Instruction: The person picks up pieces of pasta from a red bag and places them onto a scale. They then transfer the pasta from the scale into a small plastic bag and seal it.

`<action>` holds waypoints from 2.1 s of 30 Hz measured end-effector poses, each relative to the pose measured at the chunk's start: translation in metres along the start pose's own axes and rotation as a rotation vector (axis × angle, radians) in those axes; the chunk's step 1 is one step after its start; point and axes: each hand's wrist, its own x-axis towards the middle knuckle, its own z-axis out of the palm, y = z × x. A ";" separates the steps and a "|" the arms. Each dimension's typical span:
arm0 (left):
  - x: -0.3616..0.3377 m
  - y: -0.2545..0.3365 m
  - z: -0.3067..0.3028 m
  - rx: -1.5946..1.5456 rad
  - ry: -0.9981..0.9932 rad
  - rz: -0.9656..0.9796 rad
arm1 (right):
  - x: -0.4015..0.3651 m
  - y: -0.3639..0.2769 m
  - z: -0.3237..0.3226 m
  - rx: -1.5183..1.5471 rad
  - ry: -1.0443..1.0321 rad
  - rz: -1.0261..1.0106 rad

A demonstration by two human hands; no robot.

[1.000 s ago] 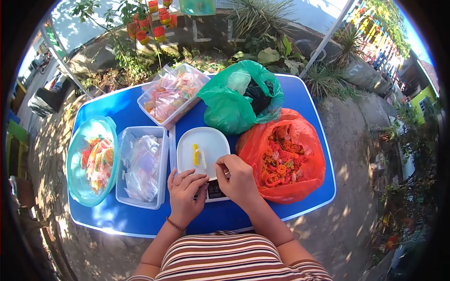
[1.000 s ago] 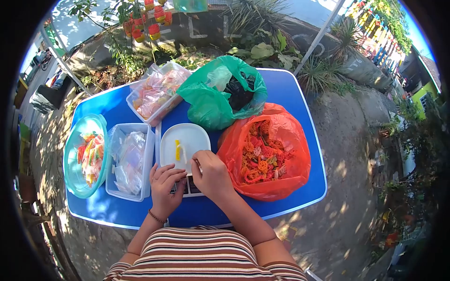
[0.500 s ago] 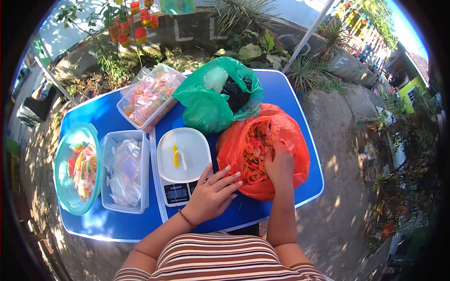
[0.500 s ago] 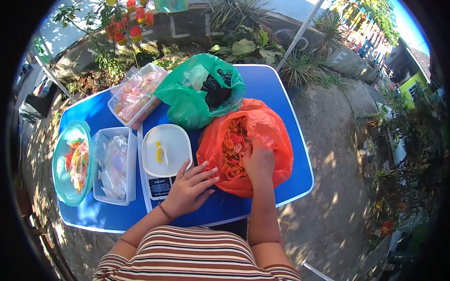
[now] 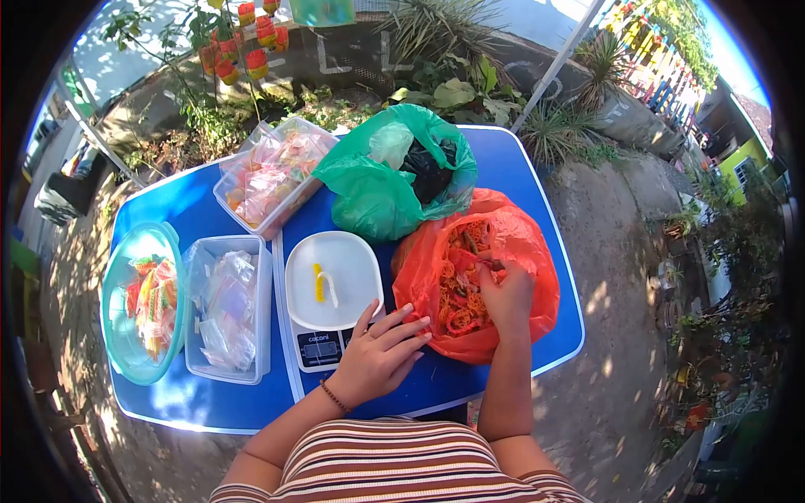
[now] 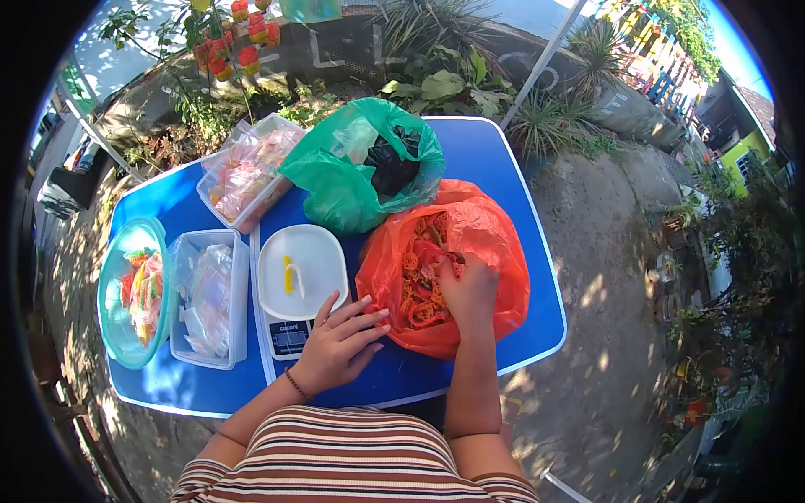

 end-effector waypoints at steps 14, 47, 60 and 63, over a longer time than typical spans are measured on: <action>-0.032 -0.016 -0.024 0.110 0.148 -0.189 | -0.041 -0.098 -0.008 0.741 -0.485 -0.116; -0.075 -0.025 -0.067 0.231 0.335 -0.348 | -0.065 -0.137 0.037 0.200 -0.121 -0.559; -0.076 -0.028 -0.067 0.189 0.313 -0.332 | -0.082 -0.122 0.034 0.203 -0.223 -0.579; -0.075 -0.027 -0.068 0.180 0.306 -0.326 | -0.082 -0.126 0.033 0.215 -0.232 -0.578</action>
